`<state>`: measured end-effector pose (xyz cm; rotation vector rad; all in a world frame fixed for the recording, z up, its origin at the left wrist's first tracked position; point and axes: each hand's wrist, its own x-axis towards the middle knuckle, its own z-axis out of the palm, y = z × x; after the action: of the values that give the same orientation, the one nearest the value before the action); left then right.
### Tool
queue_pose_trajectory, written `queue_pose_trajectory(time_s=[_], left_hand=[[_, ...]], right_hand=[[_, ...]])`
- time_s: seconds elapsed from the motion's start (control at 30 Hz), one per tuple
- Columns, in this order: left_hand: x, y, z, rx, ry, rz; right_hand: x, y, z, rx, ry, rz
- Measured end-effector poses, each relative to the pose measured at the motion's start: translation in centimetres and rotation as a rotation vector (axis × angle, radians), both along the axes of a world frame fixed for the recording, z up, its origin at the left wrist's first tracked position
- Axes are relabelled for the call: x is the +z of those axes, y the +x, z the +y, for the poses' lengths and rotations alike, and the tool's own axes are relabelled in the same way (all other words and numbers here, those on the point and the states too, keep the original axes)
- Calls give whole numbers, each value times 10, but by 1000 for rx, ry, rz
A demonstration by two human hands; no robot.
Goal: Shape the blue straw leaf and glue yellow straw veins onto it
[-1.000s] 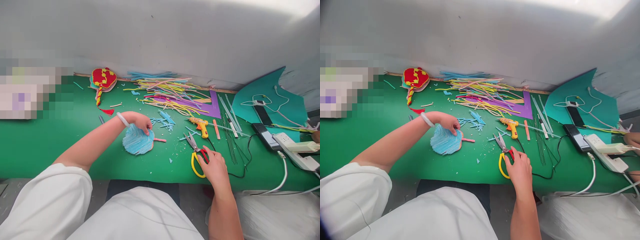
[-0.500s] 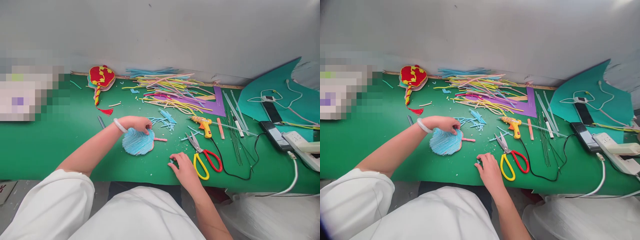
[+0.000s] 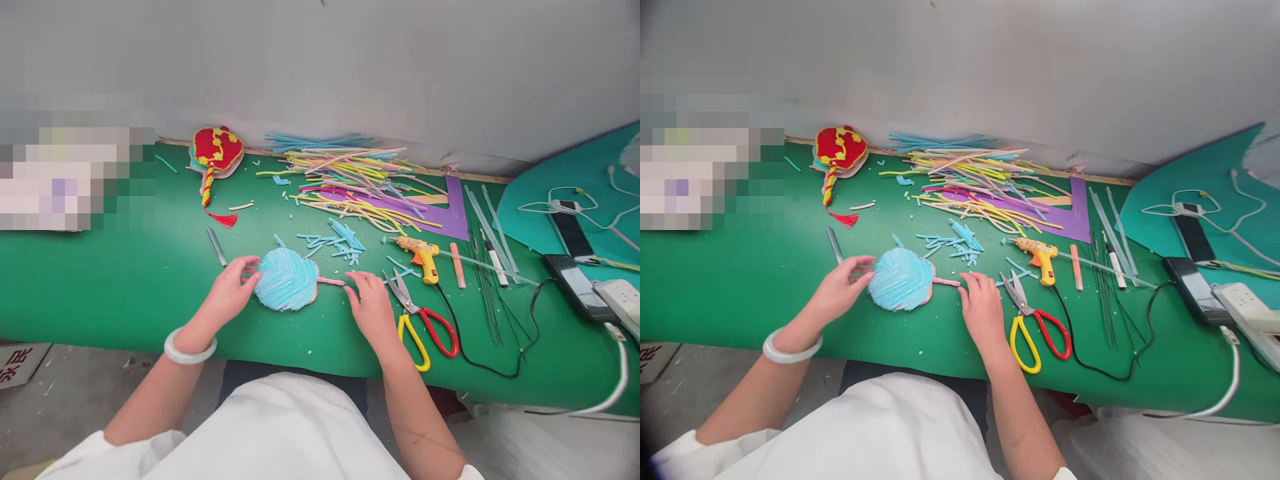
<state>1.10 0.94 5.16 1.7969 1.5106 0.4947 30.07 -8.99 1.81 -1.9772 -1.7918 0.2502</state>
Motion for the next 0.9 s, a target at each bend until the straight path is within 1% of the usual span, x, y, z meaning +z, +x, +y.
queue_pose_trajectory(time_s=[0.1, 0.17, 0.27, 0.4, 0.47, 0.6, 0.73, 0.9], left_hand=[[-13, -17, -24, 105, -159, -114], [-16, -23, -33, 145, -200, -177], [-15, -29, -36, 131, -216, -218], [-16, -32, -29, 89, -205, -225], [-18, -33, -25, 88, -201, -246], [-23, -33, -21, 102, -210, -296], [-24, -30, -22, 116, -180, -286], [-25, -25, -24, 178, -127, -258]], right_hand=[[-8, -14, 9, 82, -61, -8], [-11, -20, 9, 102, -81, -4], [-11, -27, 0, 145, -112, 13], [-10, -45, -24, 201, -151, 68], [-10, -58, -36, 187, -174, 113], [-9, -79, -51, 104, -210, 183], [-5, -89, -56, 61, -202, 222], [-2, -94, -57, 32, -210, 244]])
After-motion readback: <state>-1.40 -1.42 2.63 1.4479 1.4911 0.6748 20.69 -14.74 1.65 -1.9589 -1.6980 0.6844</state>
